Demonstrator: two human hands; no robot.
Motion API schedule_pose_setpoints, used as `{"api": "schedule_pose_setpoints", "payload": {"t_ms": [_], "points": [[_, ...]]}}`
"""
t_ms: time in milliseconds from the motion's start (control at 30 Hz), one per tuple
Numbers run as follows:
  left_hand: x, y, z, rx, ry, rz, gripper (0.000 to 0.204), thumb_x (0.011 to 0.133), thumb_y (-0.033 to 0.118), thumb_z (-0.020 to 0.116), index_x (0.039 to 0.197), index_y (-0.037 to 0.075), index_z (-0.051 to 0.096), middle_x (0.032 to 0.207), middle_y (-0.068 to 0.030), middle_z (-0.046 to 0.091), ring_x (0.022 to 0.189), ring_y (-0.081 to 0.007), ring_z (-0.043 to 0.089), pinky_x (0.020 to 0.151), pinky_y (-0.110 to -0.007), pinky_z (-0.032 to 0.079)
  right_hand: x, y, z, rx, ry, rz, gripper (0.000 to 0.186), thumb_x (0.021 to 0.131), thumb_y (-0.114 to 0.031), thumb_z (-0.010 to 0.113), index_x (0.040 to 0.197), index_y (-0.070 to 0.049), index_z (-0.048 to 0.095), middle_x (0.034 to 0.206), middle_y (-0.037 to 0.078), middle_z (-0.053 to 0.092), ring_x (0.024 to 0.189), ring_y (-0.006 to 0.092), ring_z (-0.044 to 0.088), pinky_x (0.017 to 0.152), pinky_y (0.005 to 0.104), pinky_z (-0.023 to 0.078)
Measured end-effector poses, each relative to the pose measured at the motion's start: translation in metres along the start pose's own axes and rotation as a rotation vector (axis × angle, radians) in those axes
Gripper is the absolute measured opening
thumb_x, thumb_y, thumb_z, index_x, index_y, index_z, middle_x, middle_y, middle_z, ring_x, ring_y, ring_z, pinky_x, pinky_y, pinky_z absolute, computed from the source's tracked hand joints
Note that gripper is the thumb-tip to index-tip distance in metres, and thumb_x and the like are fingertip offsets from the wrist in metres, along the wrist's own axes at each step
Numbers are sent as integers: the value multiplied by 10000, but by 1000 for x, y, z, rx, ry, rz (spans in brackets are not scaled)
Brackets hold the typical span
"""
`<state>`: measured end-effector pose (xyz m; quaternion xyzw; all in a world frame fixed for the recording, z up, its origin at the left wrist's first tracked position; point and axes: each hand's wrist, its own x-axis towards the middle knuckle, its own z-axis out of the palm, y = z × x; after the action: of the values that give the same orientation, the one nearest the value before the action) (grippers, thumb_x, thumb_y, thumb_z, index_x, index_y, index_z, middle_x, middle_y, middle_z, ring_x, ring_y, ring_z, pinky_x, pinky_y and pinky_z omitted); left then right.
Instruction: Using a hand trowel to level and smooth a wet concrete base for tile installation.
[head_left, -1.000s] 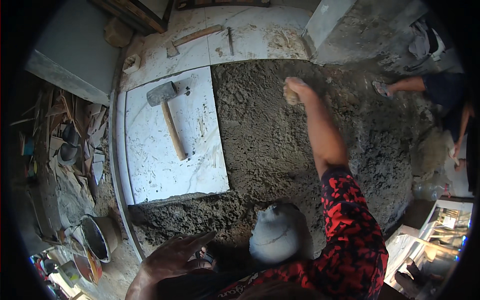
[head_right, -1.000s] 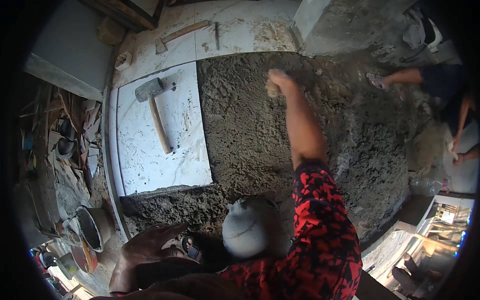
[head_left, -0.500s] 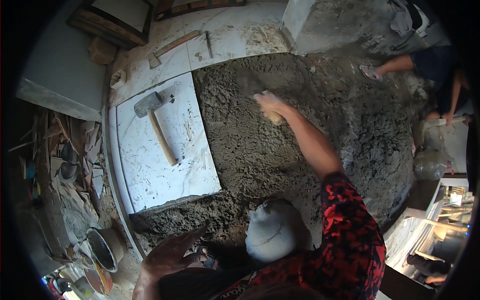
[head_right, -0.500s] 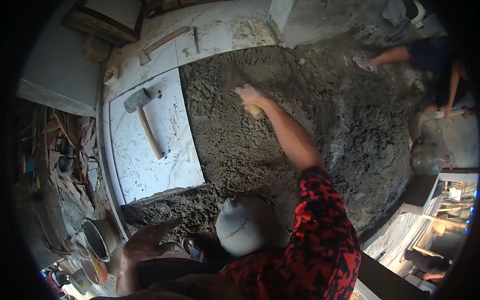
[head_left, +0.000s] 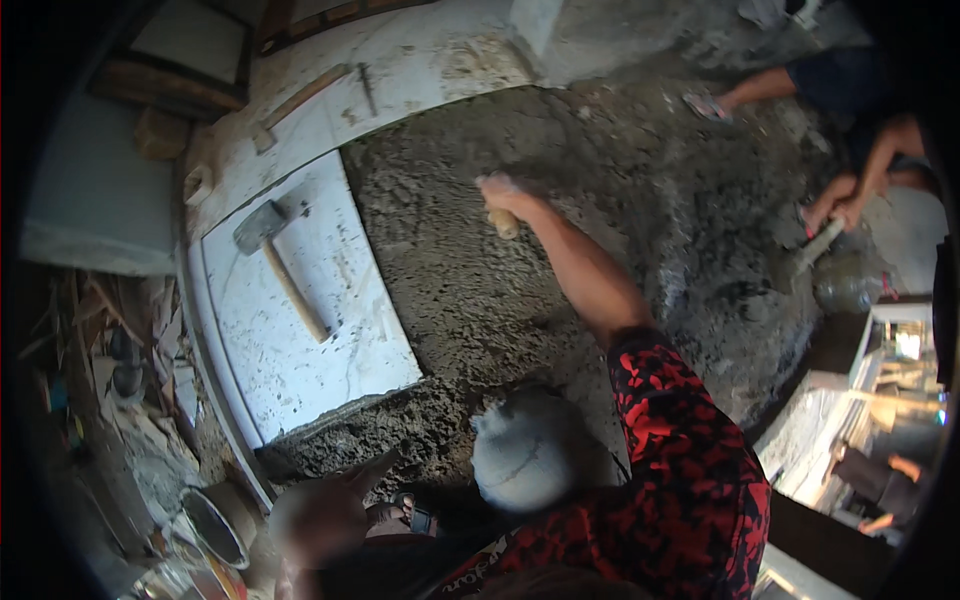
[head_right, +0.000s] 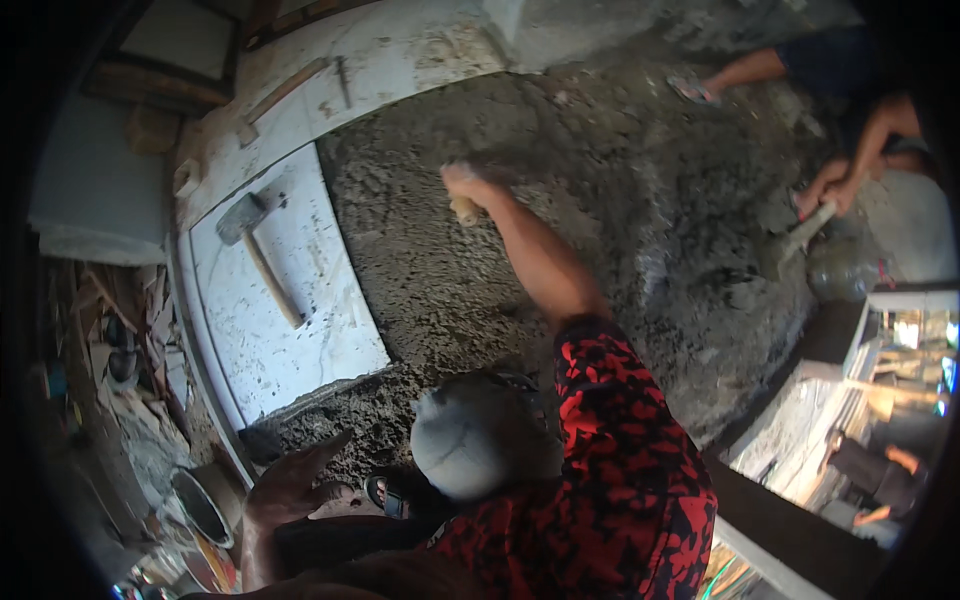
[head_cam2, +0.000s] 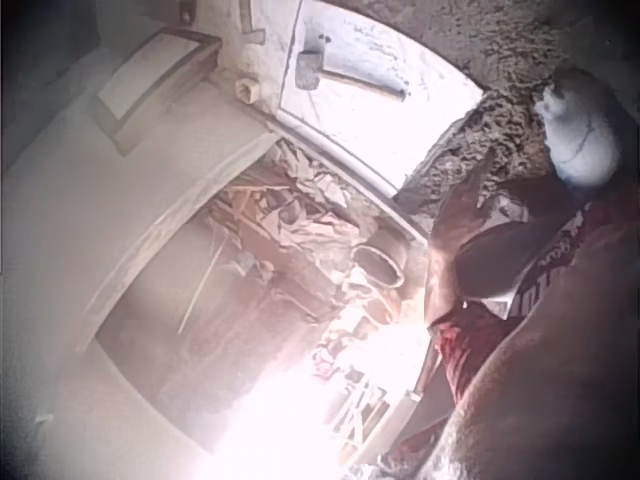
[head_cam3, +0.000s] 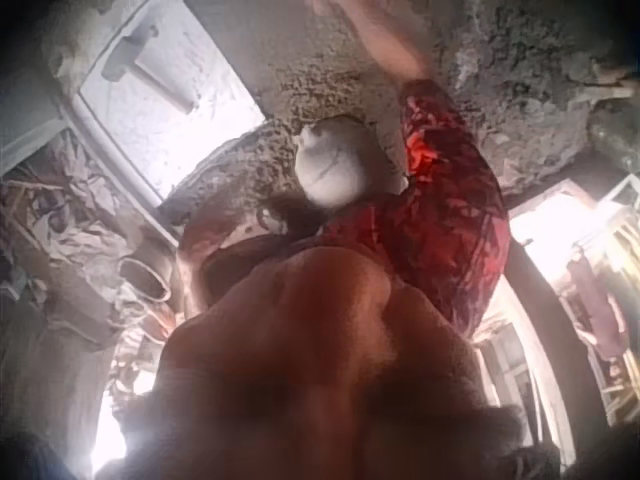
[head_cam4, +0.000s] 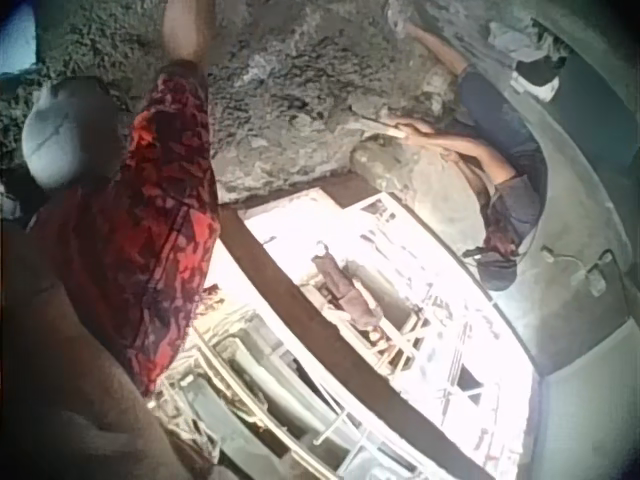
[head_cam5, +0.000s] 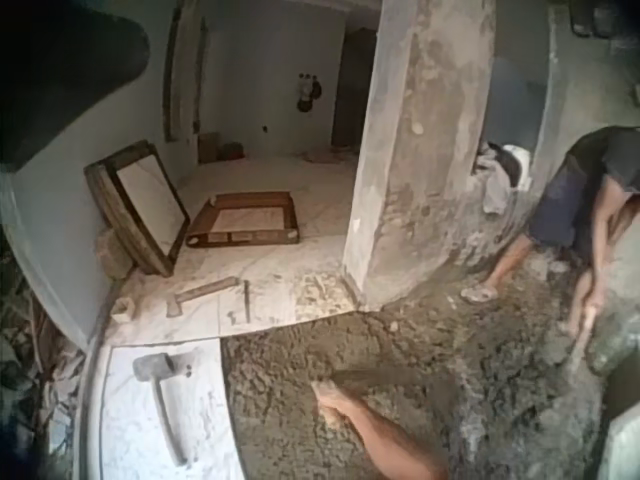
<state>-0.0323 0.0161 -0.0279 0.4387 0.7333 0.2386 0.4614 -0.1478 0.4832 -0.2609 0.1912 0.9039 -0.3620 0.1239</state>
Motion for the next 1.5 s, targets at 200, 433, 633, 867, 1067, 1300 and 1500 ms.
{"api": "schedule_pose_setpoints", "payload": {"t_ms": [200, 433, 633, 867, 1067, 1300, 1500], "points": [[0, 6, -4, 16, -56, -26, 680, 866, 261, 660, 1422, 25, 348, 1384, -203, 467, 1227, -352, 508, 1024, -407, 423, -174, 35, -8, -67, 284, 126, 624, 906, -454, 534, 1273, 48, 477, 1026, 268, 641, 974, 408, 623, 852, 456, 481], [20, -10, -5, -40, -79, -50, 742, 848, 413, 660, 1402, 11, 373, 1306, -254, 517, 1203, -401, 516, 998, -428, 429, -321, 157, -50, -113, 521, 471, 517, 901, -348, 527, 1318, -60, 426, 1066, 264, 626, 1013, 419, 597, 824, 468, 487], [47, -8, -12, -58, -120, -178, 762, 854, 431, 657, 1386, -39, 380, 1352, -252, 486, 1277, -347, 467, 1054, -407, 364, -390, 170, 4, -37, 445, 500, 345, 903, -303, 551, 1107, -48, 442, 1006, 270, 604, 900, 476, 588, 699, 521, 466], [78, -45, -18, -62, -97, -282, 766, 834, 364, 697, 1421, 13, 350, 1315, -250, 523, 1217, -337, 525, 1006, -409, 407, -491, 254, 58, 169, 953, 762, 333, 917, -282, 581, 1080, -21, 455, 907, 182, 629, 802, 309, 605, 722, 418, 477], [96, -47, -33, 59, 22, -356, 831, 816, 501, 677, 1430, 43, 354, 1316, -254, 521, 1198, -374, 532, 982, -414, 429, -526, 281, -19, 1071, 1099, 1246, 236, 950, -326, 528, 997, -108, 449, 572, 19, 448, 416, 145, 430, 345, 359, 352], [116, -27, -42, 151, 83, -240, 738, 852, 405, 675, 1411, 25, 381, 1329, -238, 516, 1196, -367, 535, 998, -415, 426, -457, 325, 12, 1063, 825, 912, 215, 946, -307, 532, 983, -102, 478, 612, 19, 467, 444, 160, 425, 371, 344, 376], [131, -27, -37, 169, 13, -204, 734, 870, 473, 619, 1408, 32, 385, 1359, -227, 488, 1270, -361, 464, 1064, -412, 356, -439, 278, 9, 1029, 682, 784, 317, 941, -313, 492, 1136, -70, 548, 750, 22, 537, 575, 137, 508, 470, 311, 439]]}}
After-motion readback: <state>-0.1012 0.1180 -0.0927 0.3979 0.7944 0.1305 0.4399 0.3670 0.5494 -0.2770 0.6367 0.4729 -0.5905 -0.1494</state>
